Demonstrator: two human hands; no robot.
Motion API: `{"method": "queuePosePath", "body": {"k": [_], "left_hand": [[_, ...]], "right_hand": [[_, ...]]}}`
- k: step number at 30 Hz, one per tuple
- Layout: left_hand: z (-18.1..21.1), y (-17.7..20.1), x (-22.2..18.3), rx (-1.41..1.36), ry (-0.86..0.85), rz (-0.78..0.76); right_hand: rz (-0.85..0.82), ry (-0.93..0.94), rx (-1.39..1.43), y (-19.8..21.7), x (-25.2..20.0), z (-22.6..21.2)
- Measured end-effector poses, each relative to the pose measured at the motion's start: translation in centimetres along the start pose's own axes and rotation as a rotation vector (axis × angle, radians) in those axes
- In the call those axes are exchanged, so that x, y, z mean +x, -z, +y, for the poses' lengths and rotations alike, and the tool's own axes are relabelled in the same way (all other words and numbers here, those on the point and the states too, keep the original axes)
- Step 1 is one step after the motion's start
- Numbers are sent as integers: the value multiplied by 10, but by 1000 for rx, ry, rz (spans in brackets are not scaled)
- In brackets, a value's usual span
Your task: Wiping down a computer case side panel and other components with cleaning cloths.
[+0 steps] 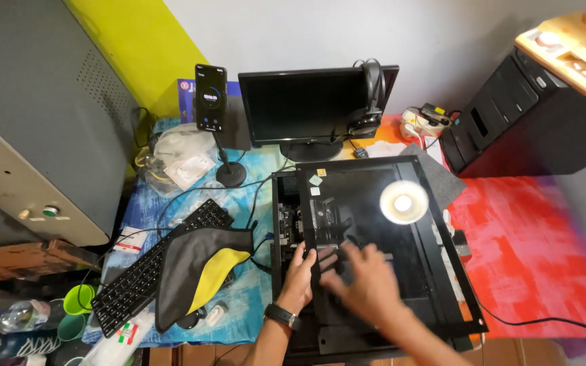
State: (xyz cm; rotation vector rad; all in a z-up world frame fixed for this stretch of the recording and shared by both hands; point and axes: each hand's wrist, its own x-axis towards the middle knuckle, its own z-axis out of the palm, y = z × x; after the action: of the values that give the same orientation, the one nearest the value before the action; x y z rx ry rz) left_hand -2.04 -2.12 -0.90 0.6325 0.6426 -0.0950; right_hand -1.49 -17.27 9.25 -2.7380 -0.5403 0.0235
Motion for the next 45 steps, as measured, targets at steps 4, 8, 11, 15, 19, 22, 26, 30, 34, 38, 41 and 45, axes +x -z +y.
{"method": "queuePosePath", "body": {"k": [4, 8, 11, 15, 19, 22, 26, 30, 34, 38, 41, 45], "left_hand": [[17, -18, -16, 105, -74, 103], [36, -51, -49, 3, 41, 22], [35, -70, -51, 30, 15, -6], [34, -111, -73, 107, -82, -5], [46, -149, -111, 239, -15, 19], [43, -163, -114, 283, -50, 19], [33, -184, -108, 362, -130, -30], [15, -203, -95, 555, -381, -107], [9, -233, -101, 591, -366, -152], [-3, -259, -102, 773, -304, -102], [-14, -276, -102, 815, -300, -118], [-25, -298, -102, 789, -262, -152]], "right_hand": [[-211, 126, -141, -15, -29, -30], [-290, 113, -197, -16, -41, -34], [-93, 126, -238, -3, -45, -37], [16, 116, -340, 26, -46, -36], [-305, -36, -310, 49, -41, -24], [-94, 48, -372, 55, -45, -14], [64, 127, -445, 85, -43, 3], [108, 274, -463, 123, -40, 32], [87, 269, -299, 152, -36, 61], [8, 233, -187, 182, -35, 88], [-69, 186, -168, 191, -36, 117], [-144, 109, -83, 209, -30, 150]]}}
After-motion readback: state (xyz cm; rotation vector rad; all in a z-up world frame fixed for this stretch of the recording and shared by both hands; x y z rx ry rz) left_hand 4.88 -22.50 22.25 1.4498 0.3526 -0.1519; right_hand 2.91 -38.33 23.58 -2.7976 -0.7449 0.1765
